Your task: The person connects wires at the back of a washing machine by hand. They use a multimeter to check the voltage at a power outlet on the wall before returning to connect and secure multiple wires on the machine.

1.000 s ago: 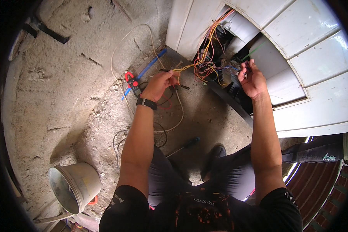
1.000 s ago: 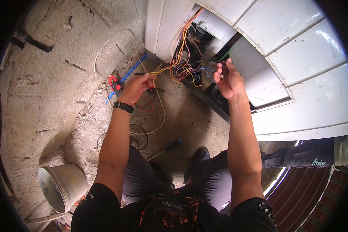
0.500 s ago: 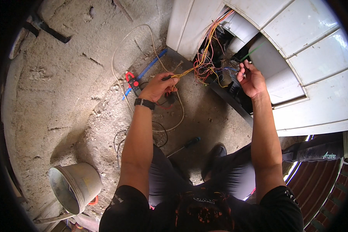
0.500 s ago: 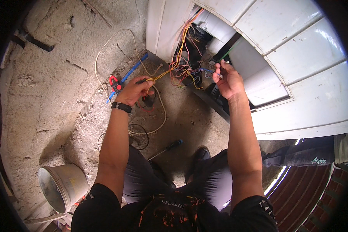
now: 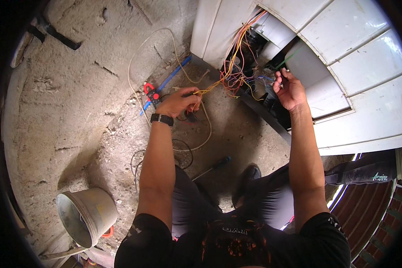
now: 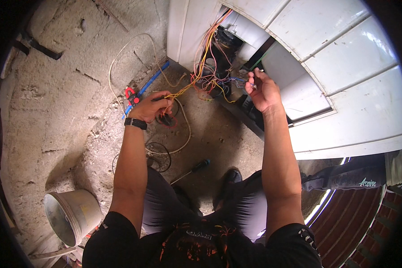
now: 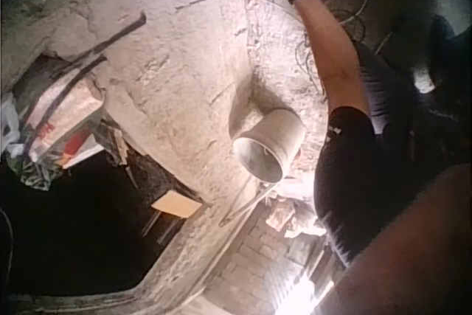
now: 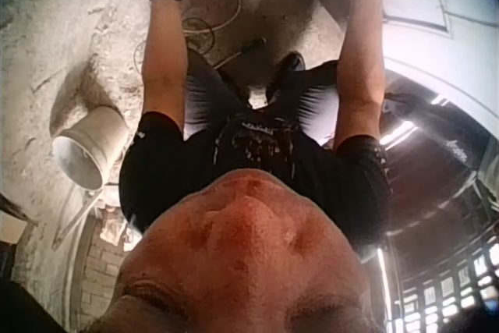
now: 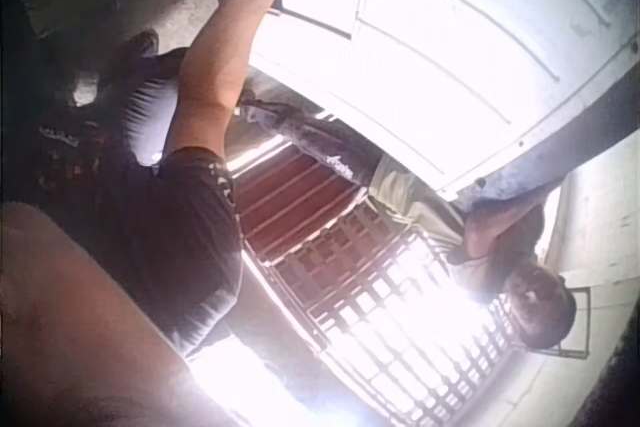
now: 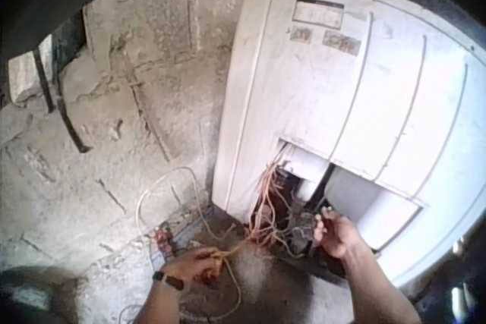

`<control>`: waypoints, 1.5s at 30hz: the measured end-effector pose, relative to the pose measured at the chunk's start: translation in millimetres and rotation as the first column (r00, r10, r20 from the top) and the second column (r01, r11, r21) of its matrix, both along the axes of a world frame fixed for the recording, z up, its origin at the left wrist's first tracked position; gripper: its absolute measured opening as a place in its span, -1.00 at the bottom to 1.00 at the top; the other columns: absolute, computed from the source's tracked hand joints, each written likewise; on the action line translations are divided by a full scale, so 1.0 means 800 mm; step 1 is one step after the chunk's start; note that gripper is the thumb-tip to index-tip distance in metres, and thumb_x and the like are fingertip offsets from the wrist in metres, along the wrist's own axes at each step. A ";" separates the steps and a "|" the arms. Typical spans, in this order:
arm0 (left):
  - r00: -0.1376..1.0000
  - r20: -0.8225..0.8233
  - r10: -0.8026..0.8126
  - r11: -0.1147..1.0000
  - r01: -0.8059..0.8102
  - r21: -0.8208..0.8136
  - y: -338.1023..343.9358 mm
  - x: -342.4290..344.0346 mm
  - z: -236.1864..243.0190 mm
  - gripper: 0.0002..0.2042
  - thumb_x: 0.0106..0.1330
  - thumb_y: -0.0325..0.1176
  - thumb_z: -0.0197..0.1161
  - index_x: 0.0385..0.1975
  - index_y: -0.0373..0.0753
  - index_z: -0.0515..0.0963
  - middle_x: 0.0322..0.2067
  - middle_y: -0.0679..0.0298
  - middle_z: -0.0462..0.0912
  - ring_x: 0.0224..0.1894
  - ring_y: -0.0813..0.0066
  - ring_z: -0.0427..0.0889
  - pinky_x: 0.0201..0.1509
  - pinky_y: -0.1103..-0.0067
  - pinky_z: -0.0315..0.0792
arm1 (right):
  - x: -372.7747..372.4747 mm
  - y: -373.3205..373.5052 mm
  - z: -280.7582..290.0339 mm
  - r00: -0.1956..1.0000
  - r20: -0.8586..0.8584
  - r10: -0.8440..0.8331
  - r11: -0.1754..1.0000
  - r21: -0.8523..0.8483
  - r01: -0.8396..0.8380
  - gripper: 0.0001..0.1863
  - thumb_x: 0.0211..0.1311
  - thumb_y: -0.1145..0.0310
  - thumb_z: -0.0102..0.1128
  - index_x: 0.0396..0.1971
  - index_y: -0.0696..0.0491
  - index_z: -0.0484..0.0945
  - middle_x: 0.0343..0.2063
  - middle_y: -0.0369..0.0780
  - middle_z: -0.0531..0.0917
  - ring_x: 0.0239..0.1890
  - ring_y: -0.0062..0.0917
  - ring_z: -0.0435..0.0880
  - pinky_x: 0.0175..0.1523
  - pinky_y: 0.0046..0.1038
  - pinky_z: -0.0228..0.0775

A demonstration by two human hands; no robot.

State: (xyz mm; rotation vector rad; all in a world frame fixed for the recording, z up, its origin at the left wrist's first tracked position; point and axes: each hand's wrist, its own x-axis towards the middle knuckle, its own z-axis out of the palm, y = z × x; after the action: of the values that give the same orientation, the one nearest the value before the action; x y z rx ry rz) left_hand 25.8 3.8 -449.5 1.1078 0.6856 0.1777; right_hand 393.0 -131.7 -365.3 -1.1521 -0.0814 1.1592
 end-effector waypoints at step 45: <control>0.826 0.357 0.437 0.900 -0.405 -0.165 0.008 -0.039 0.054 -0.81 0.37 -0.23 0.15 -0.29 -0.23 0.48 -0.52 0.45 0.38 -0.46 0.58 0.40 -0.13 0.45 0.52 | -0.021 -0.012 0.011 0.971 0.226 0.078 0.996 -0.055 -0.067 -0.81 0.46 0.39 0.14 -0.03 0.08 0.47 -0.25 -0.24 0.63 -0.33 -0.57 0.59 -0.23 -0.48 0.58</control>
State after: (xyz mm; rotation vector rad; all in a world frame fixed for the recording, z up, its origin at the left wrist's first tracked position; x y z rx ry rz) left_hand -5.3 10.0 -406.5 0.7930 0.5647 0.7269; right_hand 375.9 -141.6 -356.2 -1.3308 -0.2762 1.0936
